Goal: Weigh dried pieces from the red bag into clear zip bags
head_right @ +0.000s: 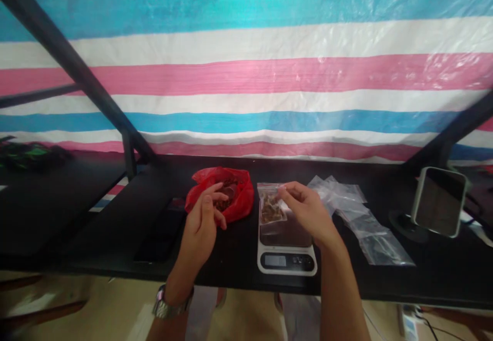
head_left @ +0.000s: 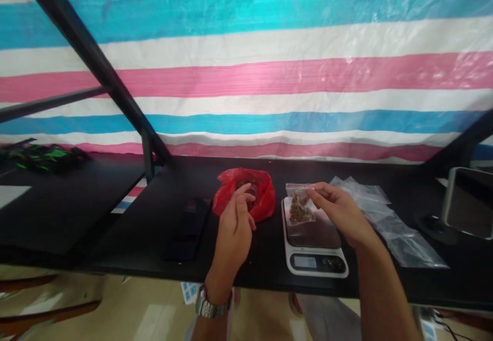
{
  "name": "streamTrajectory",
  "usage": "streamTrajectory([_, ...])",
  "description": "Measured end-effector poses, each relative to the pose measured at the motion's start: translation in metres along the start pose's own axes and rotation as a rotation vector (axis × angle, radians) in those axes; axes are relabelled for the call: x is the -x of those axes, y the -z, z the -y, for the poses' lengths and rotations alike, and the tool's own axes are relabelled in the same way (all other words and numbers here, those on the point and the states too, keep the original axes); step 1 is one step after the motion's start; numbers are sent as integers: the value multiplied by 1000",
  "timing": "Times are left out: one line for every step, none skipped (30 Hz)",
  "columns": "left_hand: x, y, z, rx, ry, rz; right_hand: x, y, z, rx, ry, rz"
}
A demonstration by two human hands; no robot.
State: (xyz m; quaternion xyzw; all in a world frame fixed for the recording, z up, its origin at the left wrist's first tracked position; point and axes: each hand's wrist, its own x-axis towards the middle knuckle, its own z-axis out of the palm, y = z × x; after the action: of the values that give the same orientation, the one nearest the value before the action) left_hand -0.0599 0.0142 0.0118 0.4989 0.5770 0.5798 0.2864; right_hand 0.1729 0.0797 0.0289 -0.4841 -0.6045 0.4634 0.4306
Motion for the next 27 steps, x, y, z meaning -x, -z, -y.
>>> streamTrajectory([-2, 1, 1, -10, -19, -15, 4, 10, -6, 28, -41, 5])
streamTrajectory([-3, 3, 3, -21, -37, -23, 7, 18, -12, 67, -68, 7])
streamTrajectory([-4, 4, 4, -36, -50, -24, 9, 24, -17, 120, -79, -2])
streamTrajectory([-5, 5, 5, -55, -59, -19, 11, 29, -22, 186, -72, -21])
streamTrajectory([-6, 6, 7, -77, -65, -11, 12, 32, -26, 256, -47, -47])
streamTrajectory([-6, 6, 8, -103, -69, 3, 12, 33, -29, 318, -10, -75])
streamTrajectory([-6, 5, 8, -131, -74, 23, 11, 34, -32, 364, 29, -97])
streamTrajectory([-6, 4, 9, -159, -81, 44, 10, 34, -33, 389, 65, -112])
streamTrajectory([-5, 3, 10, -183, -90, 66, 8, 35, -35, 395, 93, -129])
streamTrajectory([-5, 2, 11, -203, -102, 86, 7, 35, -36, 389, 111, -150])
streamTrajectory([-5, 0, 12, -218, -114, 105, 5, 36, -37, 380, 116, -179])
streamTrajectory([-4, -1, 13, -229, -126, 122, 4, 38, -39, 371, 111, -222])
streamTrajectory([-4, -2, 14, -236, -138, 133, 2, 40, -41, 365, 95, -275])
streamTrajectory([-5, -4, 14, -240, -148, 140, 1, 43, -43, 359, 73, -332])
streamTrajectory([-5, -4, 14, -243, -157, 147, 0, 46, -46, 349, 48, -385])
streamTrajectory([-5, -5, 14, -245, -163, 148, -1, 49, -49, 334, 23, -431])
streamTrajectory([-5, -5, 13, -245, -167, 146, -1, 51, -51, 313, 1, -469])
streamTrajectory([-5, -5, 13, -243, -167, 145, -2, 52, -53, 287, -18, -498])
streamTrajectory([-5, -5, 12, -237, -163, 142, -3, 53, -55, 258, -31, -517])
streamTrajectory([-5, -5, 11, -228, -158, 139, -3, 53, -56, 231, -41, -525])
streamTrajectory([-5, -5, 10, -216, -152, 135, -3, 52, -56, 210, -48, -521])
streamTrajectory([-5, -5, 9, -204, -147, 132, -4, 50, -56, 197, -49, -510])
streamTrajectory([-5, -5, 8, -193, -144, 129, -4, 49, -55, 192, -45, -499])
streamTrajectory([-4, -5, 7, -184, -146, 127, -4, 47, -54, 194, -39, -487])
streamTrajectory([-4, -5, 7, -178, -149, 127, -3, 46, -54, 203, -31, -475])
streamTrajectory([-4, -5, 6, -177, -153, 128, -3, 45, -53, 218, -25, -468])
streamTrajectory([-4, -5, 6, -177, -156, 128, -3, 44, -53, 239, -22, -457])
